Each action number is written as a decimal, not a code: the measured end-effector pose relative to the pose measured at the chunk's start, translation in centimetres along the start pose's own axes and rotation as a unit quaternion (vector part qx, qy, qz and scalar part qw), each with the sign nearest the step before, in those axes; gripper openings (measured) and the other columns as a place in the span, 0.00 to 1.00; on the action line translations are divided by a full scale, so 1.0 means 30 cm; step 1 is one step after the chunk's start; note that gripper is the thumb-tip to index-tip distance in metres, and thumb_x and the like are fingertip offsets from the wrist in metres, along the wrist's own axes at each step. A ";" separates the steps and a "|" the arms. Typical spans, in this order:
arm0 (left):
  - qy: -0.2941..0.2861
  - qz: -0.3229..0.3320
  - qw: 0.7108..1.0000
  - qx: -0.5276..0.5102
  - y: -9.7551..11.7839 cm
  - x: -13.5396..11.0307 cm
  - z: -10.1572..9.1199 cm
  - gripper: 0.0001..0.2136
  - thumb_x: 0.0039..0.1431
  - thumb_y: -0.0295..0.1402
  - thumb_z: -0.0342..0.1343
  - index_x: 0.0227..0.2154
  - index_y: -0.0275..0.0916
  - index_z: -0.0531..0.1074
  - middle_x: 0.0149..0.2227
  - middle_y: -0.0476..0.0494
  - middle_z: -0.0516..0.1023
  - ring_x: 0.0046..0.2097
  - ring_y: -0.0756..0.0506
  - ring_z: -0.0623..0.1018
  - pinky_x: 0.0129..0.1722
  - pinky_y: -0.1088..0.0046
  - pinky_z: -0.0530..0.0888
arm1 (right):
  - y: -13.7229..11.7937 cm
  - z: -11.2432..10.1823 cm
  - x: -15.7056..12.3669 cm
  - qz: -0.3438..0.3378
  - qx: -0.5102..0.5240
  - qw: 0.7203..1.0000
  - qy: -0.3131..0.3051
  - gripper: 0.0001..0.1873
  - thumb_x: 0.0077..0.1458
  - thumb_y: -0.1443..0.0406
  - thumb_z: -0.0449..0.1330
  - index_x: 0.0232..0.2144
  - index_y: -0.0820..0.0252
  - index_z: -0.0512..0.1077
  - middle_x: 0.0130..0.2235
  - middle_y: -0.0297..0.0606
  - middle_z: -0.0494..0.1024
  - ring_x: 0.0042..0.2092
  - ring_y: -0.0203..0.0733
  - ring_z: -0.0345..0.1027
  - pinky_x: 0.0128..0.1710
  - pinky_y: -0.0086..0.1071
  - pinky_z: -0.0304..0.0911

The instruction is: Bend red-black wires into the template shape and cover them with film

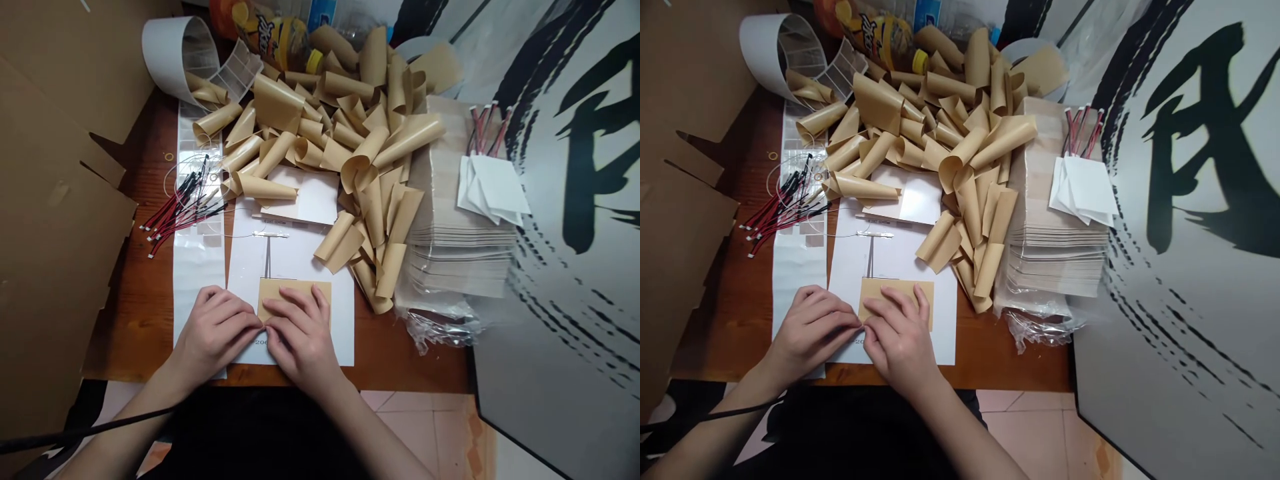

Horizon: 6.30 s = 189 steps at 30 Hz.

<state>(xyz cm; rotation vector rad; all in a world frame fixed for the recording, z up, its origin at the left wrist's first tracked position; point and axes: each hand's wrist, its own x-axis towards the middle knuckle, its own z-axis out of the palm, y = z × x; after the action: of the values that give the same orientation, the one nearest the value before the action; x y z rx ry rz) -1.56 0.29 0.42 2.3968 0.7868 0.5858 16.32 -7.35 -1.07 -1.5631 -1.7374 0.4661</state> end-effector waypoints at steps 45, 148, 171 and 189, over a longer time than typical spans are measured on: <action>0.024 0.002 0.999 0.028 0.007 -0.007 0.009 0.02 0.64 0.29 0.60 0.35 0.40 0.76 0.33 0.48 0.80 0.36 0.48 0.74 0.43 0.64 0.65 | 0.008 -0.011 -0.006 0.009 0.011 0.999 -0.028 0.07 0.63 0.69 0.58 0.35 0.53 0.75 0.46 0.32 0.84 0.56 0.48 0.69 0.66 0.54 0.44; 0.045 -0.002 0.992 0.122 0.021 -0.009 0.022 0.15 0.64 0.32 0.59 0.53 0.40 0.75 0.52 0.42 0.81 0.54 0.40 0.77 0.52 0.57 0.67 | 0.000 -0.040 -0.051 0.139 -0.125 0.973 0.134 0.07 0.50 0.73 0.56 0.26 0.56 0.64 0.43 0.45 0.72 0.46 0.52 0.65 0.48 0.47 0.57; 0.044 -0.028 0.995 0.090 0.007 -0.012 0.017 0.13 0.64 0.34 0.59 0.51 0.43 0.76 0.52 0.43 0.81 0.53 0.39 0.77 0.53 0.56 0.68 | 0.027 -0.077 -0.083 0.164 -0.204 0.963 0.065 0.14 0.63 0.69 0.53 0.24 0.55 0.62 0.27 0.35 0.68 0.33 0.44 0.60 0.34 0.37 0.51; 0.029 -0.039 0.995 0.084 -0.006 -0.020 0.013 0.13 0.66 0.36 0.57 0.52 0.43 0.76 0.54 0.45 0.80 0.54 0.40 0.75 0.54 0.57 0.67 | 0.050 -0.326 -0.227 0.135 -0.336 0.900 0.242 0.18 0.59 0.71 0.58 0.21 0.53 0.58 0.23 0.31 0.63 0.24 0.37 0.57 0.23 0.32 0.52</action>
<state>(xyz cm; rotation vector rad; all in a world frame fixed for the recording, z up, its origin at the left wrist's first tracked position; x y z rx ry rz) -1.86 -0.10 -0.11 2.4968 0.9866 0.5806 24.32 -15.62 2.42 -2.1809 -1.3452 -0.4366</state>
